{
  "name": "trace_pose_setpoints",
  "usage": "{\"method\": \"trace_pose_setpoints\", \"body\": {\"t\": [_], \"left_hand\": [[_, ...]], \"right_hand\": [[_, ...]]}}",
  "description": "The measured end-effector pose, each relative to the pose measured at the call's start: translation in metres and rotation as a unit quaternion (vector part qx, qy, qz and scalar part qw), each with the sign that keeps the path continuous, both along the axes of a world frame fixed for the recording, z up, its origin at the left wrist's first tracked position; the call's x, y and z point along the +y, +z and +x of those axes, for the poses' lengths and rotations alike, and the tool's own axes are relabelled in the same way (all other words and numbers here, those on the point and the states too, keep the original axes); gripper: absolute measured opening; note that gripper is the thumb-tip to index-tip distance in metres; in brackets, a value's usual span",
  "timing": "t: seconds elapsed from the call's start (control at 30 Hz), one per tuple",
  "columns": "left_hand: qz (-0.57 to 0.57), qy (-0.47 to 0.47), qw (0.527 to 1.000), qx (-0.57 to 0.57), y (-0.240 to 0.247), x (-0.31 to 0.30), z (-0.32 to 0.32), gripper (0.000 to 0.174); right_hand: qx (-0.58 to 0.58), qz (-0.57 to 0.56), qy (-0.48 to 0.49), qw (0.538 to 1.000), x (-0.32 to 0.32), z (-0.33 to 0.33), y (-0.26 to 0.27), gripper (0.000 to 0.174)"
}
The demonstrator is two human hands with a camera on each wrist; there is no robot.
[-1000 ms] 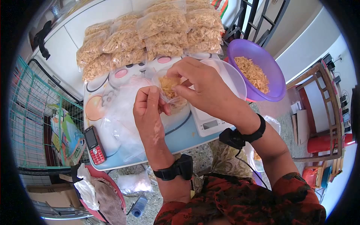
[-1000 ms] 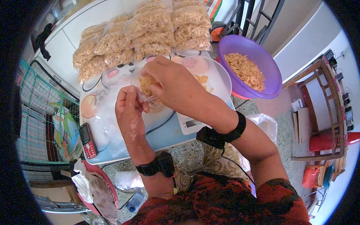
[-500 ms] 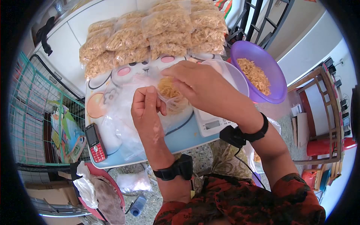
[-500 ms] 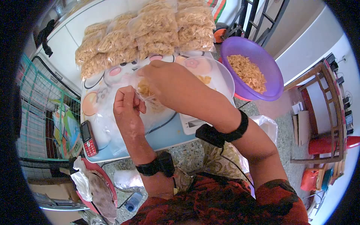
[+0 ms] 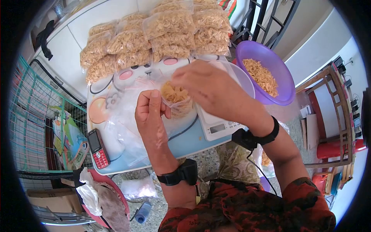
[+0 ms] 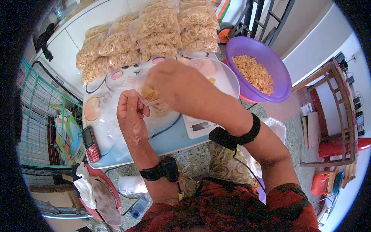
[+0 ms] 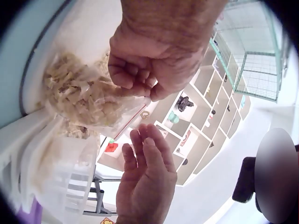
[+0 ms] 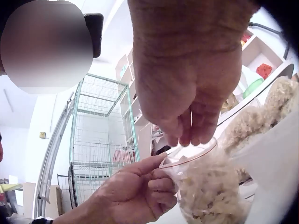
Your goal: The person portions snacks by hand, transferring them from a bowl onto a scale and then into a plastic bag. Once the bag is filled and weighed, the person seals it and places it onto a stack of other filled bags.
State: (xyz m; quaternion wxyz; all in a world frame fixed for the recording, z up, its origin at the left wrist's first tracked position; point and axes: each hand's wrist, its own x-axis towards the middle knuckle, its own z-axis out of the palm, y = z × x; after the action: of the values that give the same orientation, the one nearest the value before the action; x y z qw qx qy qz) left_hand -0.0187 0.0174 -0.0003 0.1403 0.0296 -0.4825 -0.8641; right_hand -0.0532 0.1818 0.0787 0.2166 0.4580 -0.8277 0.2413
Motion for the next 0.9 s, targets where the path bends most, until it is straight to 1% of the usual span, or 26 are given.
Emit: {"method": "trace_pose_setpoints", "body": {"t": [0.1, 0.2, 0.3, 0.33, 0.4, 0.43, 0.5, 0.53, 0.63, 0.7, 0.77, 0.83, 0.9], "left_hand": [[-0.022, -0.003, 1.0, 0.0, 0.003, 0.001, 0.002, 0.021], [-0.054, -0.005, 0.999, 0.001, 0.009, 0.003, 0.006, 0.023], [-0.066, 0.0, 0.998, 0.014, 0.009, 0.003, 0.007, 0.024], [-0.067, 0.002, 0.998, 0.019, 0.008, 0.002, 0.007, 0.025], [-0.059, 0.031, 0.997, 0.03, 0.005, -0.001, 0.005, 0.021], [-0.055, 0.044, 0.997, 0.036, 0.005, -0.003, 0.003, 0.019], [-0.055, 0.131, 0.99, 0.009, 0.016, -0.003, 0.003, 0.02], [-0.055, 0.174, 0.983, -0.004, 0.019, -0.004, 0.003, 0.02], [-0.072, 0.205, 0.976, 0.02, 0.015, -0.018, 0.009, 0.018], [-0.111, 0.174, 0.978, -0.008, 0.009, -0.025, 0.008, 0.019], [-0.148, 0.131, 0.979, -0.053, 0.009, -0.027, 0.011, 0.021], [-0.181, 0.073, 0.974, -0.112, 0.021, -0.025, 0.018, 0.024], [-0.238, 0.055, 0.958, -0.152, 0.033, -0.024, 0.026, 0.028]], "right_hand": [[-0.013, -0.039, -0.041, 0.998, 0.001, 0.0, 0.014, 0.024], [0.031, -0.045, 0.013, 0.998, -0.009, -0.017, 0.01, 0.027], [0.044, -0.01, 0.083, 0.996, -0.025, -0.032, 0.004, 0.019], [0.009, 0.047, 0.057, 0.997, -0.027, -0.031, 0.007, 0.018], [-0.064, 0.16, 0.005, 0.985, -0.032, -0.028, 0.014, 0.015], [-0.057, 0.122, 0.002, 0.991, -0.033, -0.03, 0.011, 0.014], [-0.043, 0.045, -0.004, 0.998, -0.036, -0.035, 0.003, 0.013], [-0.059, 0.024, -0.015, 0.998, -0.037, -0.035, 0.003, 0.013], [-0.109, -0.022, -0.047, 0.993, -0.034, -0.033, 0.008, 0.016], [-0.147, -0.031, -0.062, 0.987, -0.034, -0.032, 0.009, 0.017], [-0.18, -0.065, -0.066, 0.979, -0.036, -0.029, 0.006, 0.016], [-0.208, -0.099, -0.067, 0.971, -0.037, -0.028, 0.002, 0.016], [-0.232, -0.132, -0.063, 0.962, -0.037, -0.027, -0.002, 0.016]]}}
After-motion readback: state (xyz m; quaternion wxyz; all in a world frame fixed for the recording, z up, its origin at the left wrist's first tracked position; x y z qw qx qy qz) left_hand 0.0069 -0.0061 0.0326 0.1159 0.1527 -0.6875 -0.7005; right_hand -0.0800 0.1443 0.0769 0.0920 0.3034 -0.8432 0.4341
